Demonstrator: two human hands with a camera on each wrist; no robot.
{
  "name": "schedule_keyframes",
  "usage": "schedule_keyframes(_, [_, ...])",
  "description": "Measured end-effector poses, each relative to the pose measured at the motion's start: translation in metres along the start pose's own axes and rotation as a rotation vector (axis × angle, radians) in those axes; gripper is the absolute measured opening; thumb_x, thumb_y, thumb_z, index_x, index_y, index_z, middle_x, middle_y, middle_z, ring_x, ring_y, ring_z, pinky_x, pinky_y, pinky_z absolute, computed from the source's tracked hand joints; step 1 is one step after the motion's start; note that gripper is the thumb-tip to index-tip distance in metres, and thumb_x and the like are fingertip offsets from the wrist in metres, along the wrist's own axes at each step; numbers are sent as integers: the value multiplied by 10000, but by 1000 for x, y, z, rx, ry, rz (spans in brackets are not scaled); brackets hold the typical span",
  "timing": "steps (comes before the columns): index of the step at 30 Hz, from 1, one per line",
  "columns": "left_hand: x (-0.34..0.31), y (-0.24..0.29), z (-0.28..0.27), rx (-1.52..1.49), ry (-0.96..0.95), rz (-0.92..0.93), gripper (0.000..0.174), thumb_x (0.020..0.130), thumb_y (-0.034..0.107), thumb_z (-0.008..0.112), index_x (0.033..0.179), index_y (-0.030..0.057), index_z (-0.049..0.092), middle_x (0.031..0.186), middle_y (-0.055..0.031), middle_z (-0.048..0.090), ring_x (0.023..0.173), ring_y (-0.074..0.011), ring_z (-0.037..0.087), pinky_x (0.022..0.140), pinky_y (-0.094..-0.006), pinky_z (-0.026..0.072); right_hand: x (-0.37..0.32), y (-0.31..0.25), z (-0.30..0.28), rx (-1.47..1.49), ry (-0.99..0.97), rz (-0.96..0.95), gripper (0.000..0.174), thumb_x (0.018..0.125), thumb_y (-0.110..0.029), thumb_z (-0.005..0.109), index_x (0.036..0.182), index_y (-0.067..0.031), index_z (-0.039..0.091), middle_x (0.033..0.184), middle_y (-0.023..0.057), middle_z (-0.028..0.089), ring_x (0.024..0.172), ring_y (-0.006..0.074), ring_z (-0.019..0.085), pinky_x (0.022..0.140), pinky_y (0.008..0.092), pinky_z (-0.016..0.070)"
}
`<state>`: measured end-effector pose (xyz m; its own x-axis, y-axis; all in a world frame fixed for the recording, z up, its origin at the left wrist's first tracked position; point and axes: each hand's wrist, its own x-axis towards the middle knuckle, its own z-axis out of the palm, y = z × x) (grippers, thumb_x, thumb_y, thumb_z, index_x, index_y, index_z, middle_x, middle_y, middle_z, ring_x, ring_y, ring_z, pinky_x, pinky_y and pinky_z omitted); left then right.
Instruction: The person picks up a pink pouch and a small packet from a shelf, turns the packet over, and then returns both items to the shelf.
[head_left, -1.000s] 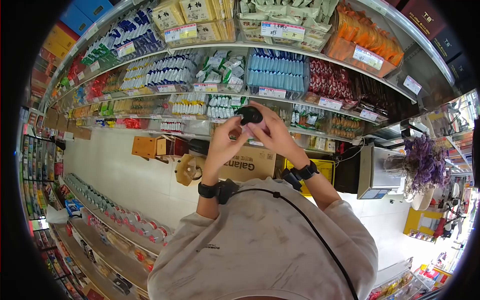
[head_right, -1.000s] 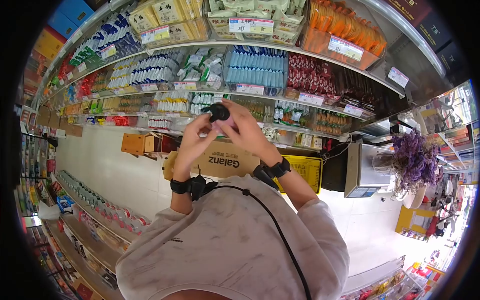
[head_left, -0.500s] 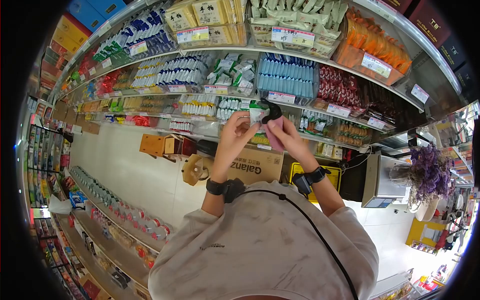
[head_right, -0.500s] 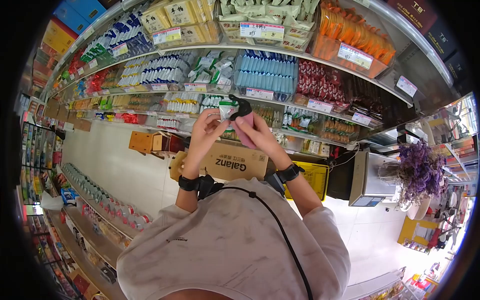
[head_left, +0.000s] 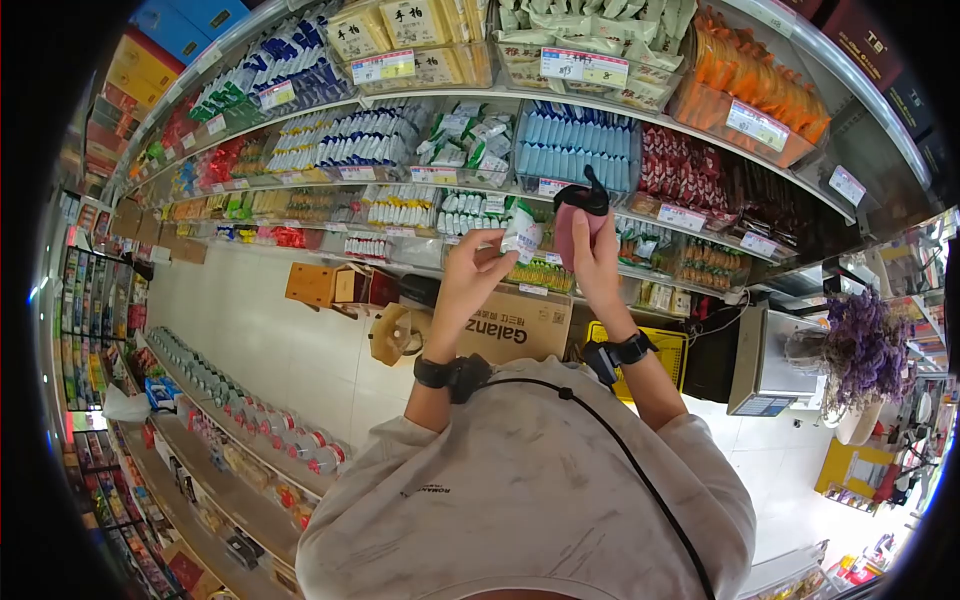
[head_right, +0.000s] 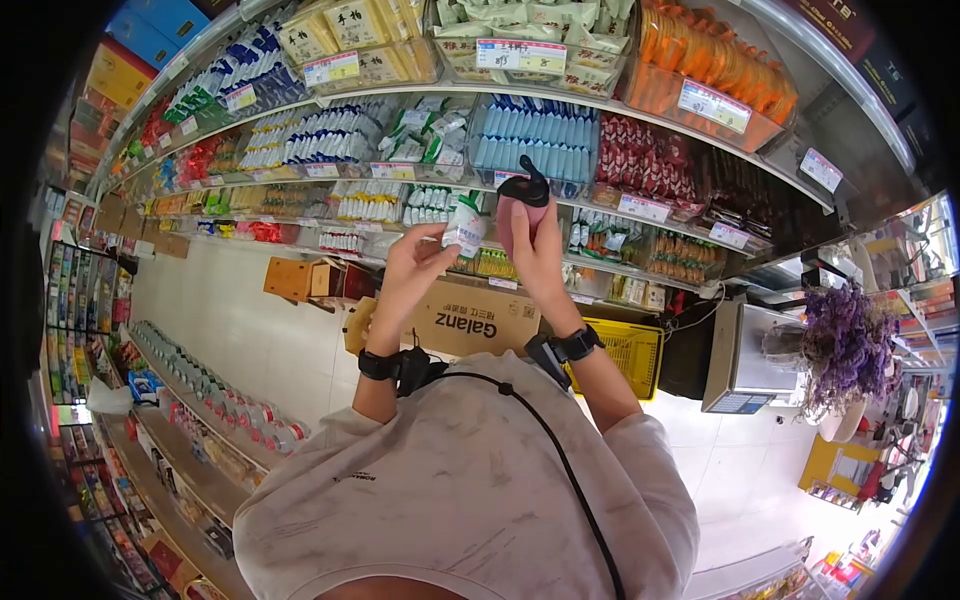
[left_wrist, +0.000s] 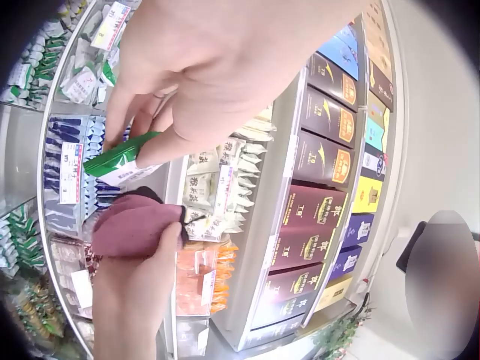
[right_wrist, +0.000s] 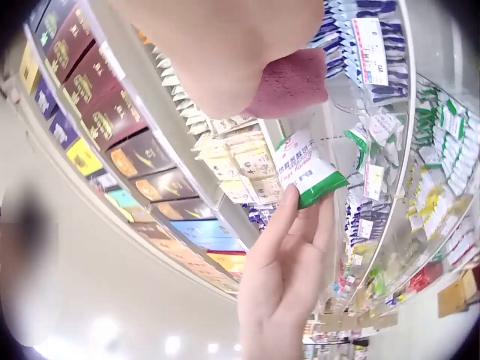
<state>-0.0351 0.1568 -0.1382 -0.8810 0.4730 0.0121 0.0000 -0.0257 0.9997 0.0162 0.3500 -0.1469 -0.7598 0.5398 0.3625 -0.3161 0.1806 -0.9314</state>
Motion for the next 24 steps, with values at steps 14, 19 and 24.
schedule_keyframes(14, [3, -13, -5, 25, -115, -108, 378, 897, 130, 746, 1214, -47, 638, 1020, -54, 685, 932, -101, 653, 782, -230, 529, 4, 2, -17, -395, -416, -282, 366, 908, -167, 693, 1204, 41, 638, 1383, 189, 542, 1296, 382, 510, 1061, 407, 424])
schedule_keyframes(19, [33, -15, -23, -97, 59, -157, 448, 908, 169, 750, 1265, -62, 610, 1033, -78, 663, 916, -151, 675, 784, -286, 592, -1, 18, -37, -237, -288, -70, 330, 960, -179, 631, 1212, 33, 612, 1134, 175, 615, 972, 319, 628, 847, 353, 489])
schedule_keyframes(24, [71, -35, -51, -135, 226, -53, 479, 910, 153, 744, 1292, -86, 583, 947, -94, 649, 865, -187, 689, 780, -315, 624, -12, 27, -54, -161, -256, 70, 302, 983, -223, 610, 1157, 24, 616, 960, 120, 592, 819, 214, 582, 729, 306, 463])
